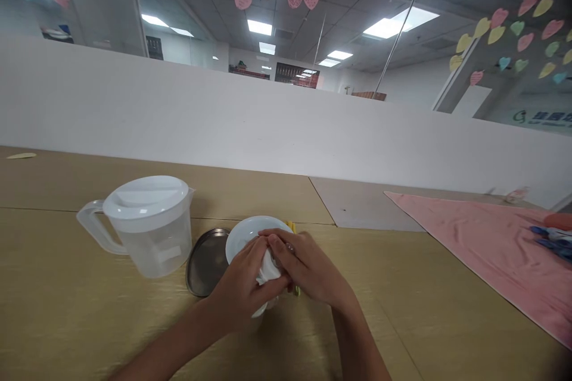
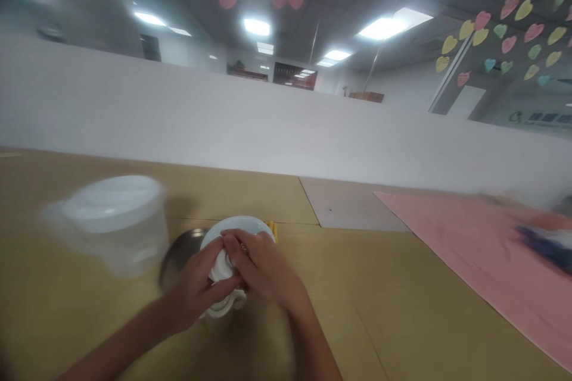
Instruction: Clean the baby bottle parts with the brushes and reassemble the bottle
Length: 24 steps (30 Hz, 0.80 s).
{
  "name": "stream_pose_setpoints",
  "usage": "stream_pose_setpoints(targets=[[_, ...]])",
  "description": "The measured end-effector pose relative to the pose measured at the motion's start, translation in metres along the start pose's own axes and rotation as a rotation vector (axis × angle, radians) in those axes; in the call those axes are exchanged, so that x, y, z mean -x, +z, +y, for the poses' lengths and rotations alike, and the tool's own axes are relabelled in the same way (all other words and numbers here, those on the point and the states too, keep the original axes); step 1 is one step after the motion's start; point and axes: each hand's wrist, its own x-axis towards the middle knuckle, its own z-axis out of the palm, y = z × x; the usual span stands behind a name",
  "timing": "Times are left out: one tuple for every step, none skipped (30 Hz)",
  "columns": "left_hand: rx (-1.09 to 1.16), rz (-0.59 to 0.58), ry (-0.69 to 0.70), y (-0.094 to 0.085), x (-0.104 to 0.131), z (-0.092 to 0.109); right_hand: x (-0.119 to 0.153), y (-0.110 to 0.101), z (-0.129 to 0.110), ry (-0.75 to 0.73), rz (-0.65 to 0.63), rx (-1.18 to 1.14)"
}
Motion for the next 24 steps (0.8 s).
stream_pose_setpoints(targets=[[0.024,-0.015,-0.003,-0.001,0.001,0.001,0.0,-0.001,0.001,-0.003,-0.017,-0.03],[0.048,-0.029,-0.01,-0.001,0.001,0.002,0.0,-0.003,0.003,-0.005,-0.033,-0.063],[0.066,-0.039,-0.017,-0.002,0.001,0.002,-0.001,-0.003,0.005,-0.006,-0.049,-0.097],[0.077,-0.046,-0.02,-0.002,0.001,0.002,-0.001,-0.003,0.006,-0.009,-0.06,-0.13],[0.082,-0.051,-0.018,-0.003,0.002,0.002,-0.002,-0.003,0.007,-0.014,-0.068,-0.163],[0.081,-0.055,-0.013,-0.004,0.002,0.002,-0.003,-0.003,0.008,-0.022,-0.073,-0.195],[0.076,-0.055,-0.006,-0.004,0.002,0.001,-0.004,-0.002,0.009,-0.031,-0.074,-0.226],[0.069,-0.052,0.002,-0.005,0.002,0.001,-0.005,-0.001,0.009,-0.037,-0.073,-0.258],[0.06,-0.049,0.011,-0.005,0.002,0.001,-0.005,0.001,0.009,-0.038,-0.074,-0.292],[0.051,-0.046,0.021,-0.006,0.003,0.001,-0.006,0.001,0.01,-0.029,-0.08,-0.331],[0.045,-0.04,0.031,-0.008,0.003,0.002,-0.006,0.001,0.01,-0.01,-0.087,-0.381],[0.045,-0.029,0.042,-0.009,0.005,0.002,-0.007,0.0,0.012,0.02,-0.087,-0.448],[0.045,-0.013,0.054,-0.011,0.006,0.002,-0.007,-0.002,0.014,0.054,-0.066,-0.535],[0.037,0.012,0.068,-0.013,0.007,0.003,-0.008,-0.005,0.017,0.083,-0.018,-0.634],[0.018,0.044,0.078,-0.016,0.008,0.003,-0.008,-0.01,0.02,0.104,0.052,-0.731],[-0.011,0.071,0.079,-0.019,0.008,0.002,-0.008,-0.015,0.022,0.116,0.135,-0.808],[-0.047,0.082,0.068,-0.022,0.008,0.002,-0.008,-0.021,0.025,0.118,0.205,-0.846],[-0.087,0.075,0.046,-0.024,0.006,0.0,-0.008,-0.025,0.027,0.119,0.246,-0.843],[-0.125,0.045,0.016,-0.025,0.004,-0.002,-0.008,-0.028,0.03,0.118,0.266,-0.805],[-0.161,-0.003,-0.014,-0.026,0.001,-0.005,-0.008,-0.03,0.031,0.121,0.265,-0.743],[-0.205,-0.054,-0.041,-0.026,-0.002,-0.009,-0.009,-0.03,0.033,0.126,0.256,-0.667],[-0.263,-0.092,-0.061,-0.025,-0.005,-0.014,-0.01,-0.028,0.035,0.134,0.247,-0.584],[-0.333,-0.107,-0.075,-0.024,-0.009,-0.02,-0.012,-0.024,0.037,0.15,0.244,-0.491],[-0.41,-0.11,-0.085,-0.021,-0.011,-0.027,-0.014,-0.02,0.04,0.178,0.24,-0.38]])
